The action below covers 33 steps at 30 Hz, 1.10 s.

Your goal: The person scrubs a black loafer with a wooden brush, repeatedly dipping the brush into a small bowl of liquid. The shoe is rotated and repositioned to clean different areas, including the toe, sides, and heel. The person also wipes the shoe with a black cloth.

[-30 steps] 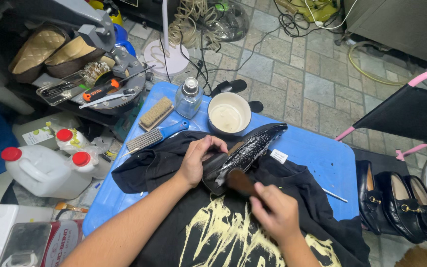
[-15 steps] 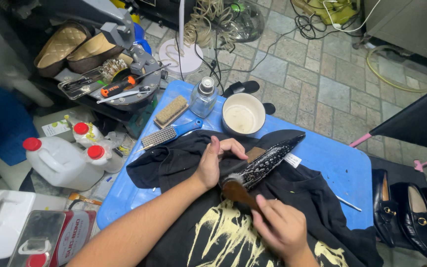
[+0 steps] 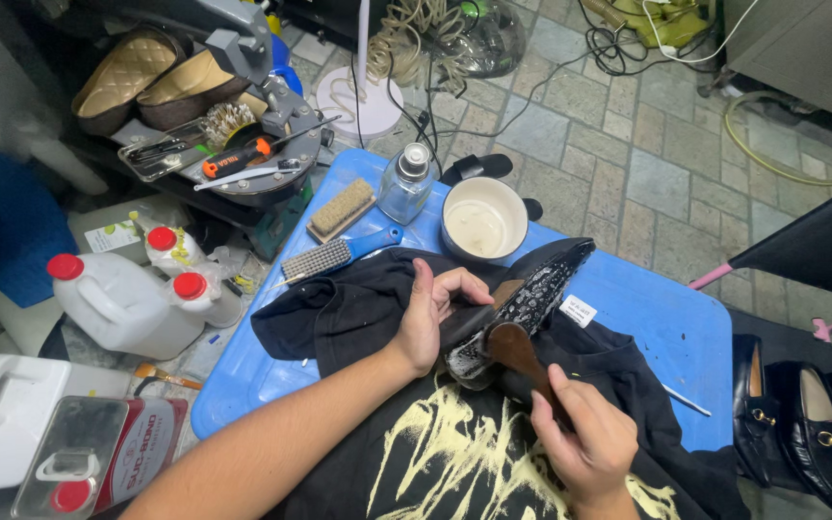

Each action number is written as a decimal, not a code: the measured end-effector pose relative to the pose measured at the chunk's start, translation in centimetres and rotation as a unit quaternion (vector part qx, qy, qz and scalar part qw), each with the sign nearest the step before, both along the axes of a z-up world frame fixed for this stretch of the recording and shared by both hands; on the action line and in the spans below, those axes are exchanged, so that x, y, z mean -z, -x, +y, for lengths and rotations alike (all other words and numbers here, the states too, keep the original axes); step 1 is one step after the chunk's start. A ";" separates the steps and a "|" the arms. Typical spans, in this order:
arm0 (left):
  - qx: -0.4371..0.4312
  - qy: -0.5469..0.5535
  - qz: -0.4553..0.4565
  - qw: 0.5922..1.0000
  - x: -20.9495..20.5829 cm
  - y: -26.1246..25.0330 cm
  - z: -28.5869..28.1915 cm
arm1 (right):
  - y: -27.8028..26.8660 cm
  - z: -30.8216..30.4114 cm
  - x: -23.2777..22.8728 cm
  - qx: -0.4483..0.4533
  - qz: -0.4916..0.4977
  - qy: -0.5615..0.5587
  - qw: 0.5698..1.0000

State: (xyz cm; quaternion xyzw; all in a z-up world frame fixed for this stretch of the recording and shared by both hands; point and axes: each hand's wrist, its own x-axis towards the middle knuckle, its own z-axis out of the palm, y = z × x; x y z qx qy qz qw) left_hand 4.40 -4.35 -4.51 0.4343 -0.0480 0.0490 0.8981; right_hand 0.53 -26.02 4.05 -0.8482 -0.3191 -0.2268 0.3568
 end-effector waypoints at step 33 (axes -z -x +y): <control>0.001 0.029 -0.014 0.999 -1.0 0.5 0.1 | -0.9 -0.6 0.0 -0.168 -0.018 0.033 0.985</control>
